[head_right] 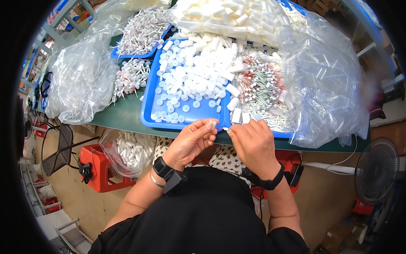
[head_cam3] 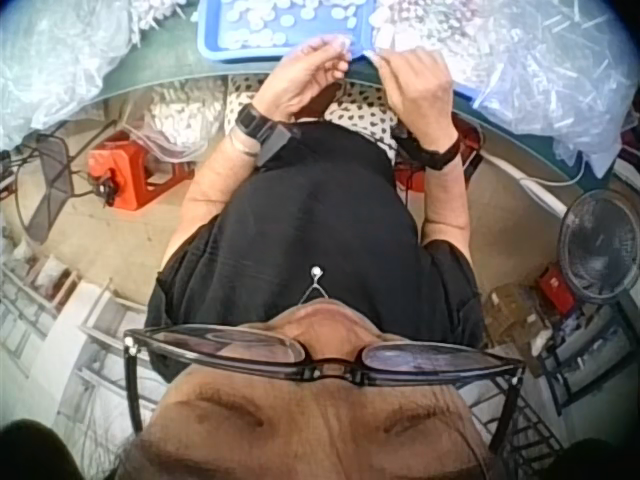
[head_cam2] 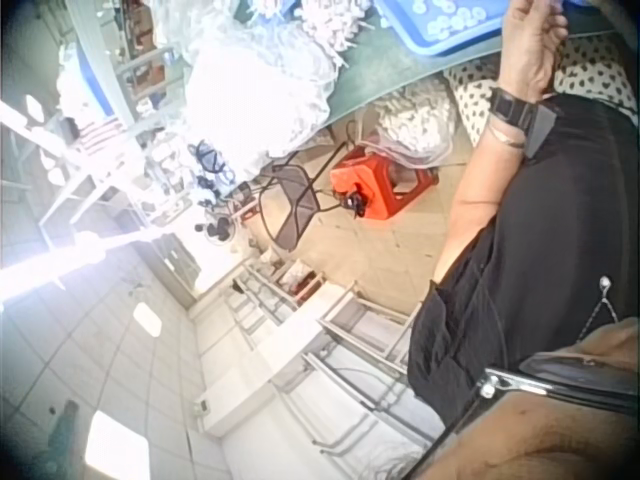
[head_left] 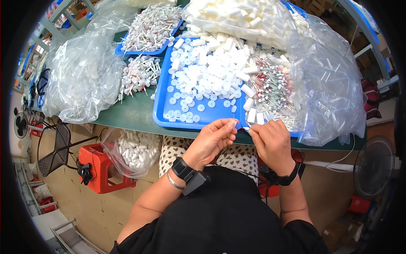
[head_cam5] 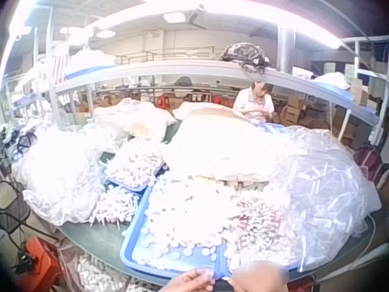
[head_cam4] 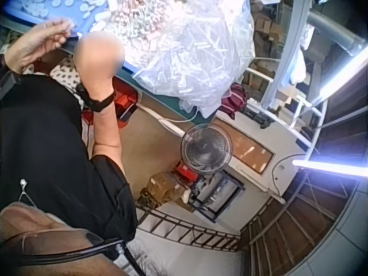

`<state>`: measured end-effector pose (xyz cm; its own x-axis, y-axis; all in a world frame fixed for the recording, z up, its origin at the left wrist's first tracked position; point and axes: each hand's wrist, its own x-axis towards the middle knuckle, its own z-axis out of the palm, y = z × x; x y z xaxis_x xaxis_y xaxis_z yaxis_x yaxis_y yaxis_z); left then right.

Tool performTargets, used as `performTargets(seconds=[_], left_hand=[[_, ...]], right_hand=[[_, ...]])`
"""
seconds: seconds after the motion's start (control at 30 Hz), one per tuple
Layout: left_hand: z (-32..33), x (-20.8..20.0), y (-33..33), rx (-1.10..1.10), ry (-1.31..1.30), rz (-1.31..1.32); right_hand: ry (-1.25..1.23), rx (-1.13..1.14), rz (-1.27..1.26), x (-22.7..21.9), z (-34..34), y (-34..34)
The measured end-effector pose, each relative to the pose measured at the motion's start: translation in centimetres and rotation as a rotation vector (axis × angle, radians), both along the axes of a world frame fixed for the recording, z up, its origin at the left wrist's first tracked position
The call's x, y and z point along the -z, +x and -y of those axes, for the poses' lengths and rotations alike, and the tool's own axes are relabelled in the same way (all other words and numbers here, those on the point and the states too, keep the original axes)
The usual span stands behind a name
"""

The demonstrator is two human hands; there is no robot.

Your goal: The person sits at a workbench and repeatedly assembles small white plastic components. They pick a cylindrical piece and a thin rod from a blue tray, insert the rod into the cylinder, and place the finished unit into a clear plastic bag.

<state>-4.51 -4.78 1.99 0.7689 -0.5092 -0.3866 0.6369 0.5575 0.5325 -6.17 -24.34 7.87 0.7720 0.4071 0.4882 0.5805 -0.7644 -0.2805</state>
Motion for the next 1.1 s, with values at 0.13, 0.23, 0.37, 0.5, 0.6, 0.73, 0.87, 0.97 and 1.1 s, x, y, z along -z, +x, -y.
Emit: performTargets(seconds=[0.13, 0.23, 0.37, 0.5, 0.6, 0.73, 0.87, 0.97, 1.1], left_hand=[[0.0, 0.2, 0.0, 0.008, -0.032, -0.018], [0.0, 0.0, 0.0, 0.012, -0.025, -0.018], [0.1, -0.1, -0.1, 0.012, -0.021, -0.018], [0.0, -0.2, -0.1, 0.008, -0.016, -0.027], [0.1, -0.1, -0.2, 0.01, -0.023, -0.041], [0.2, -0.2, -0.3, 0.013, -0.025, -0.055], [0.3, -0.1, -0.3, 0.032, -0.034, -0.042], [0.8, 0.2, -0.7, 0.047, -0.044, -0.038], [1.0, 0.7, -0.9, 0.062, -0.134, -0.06]], right_hand=[[0.066, 0.058, -0.111, 0.7, 0.4, -0.2], [0.171, 0.091, -0.261, 0.5, 0.1, -0.6], [0.188, 0.057, -0.255, 0.6, -0.1, -0.7], [0.088, 0.065, -0.14, 0.2, -0.2, -0.8], [0.062, 0.057, -0.067, 0.3, -0.4, -0.8], [0.042, 0.074, -0.031, 0.3, -0.6, -0.8], [0.13, 0.044, -0.151, 0.4, -0.5, -1.0], [0.176, 0.043, -0.161, 0.6, -1.0, -1.0], [0.437, 0.112, -0.419, 1.5, -1.1, -1.3]])
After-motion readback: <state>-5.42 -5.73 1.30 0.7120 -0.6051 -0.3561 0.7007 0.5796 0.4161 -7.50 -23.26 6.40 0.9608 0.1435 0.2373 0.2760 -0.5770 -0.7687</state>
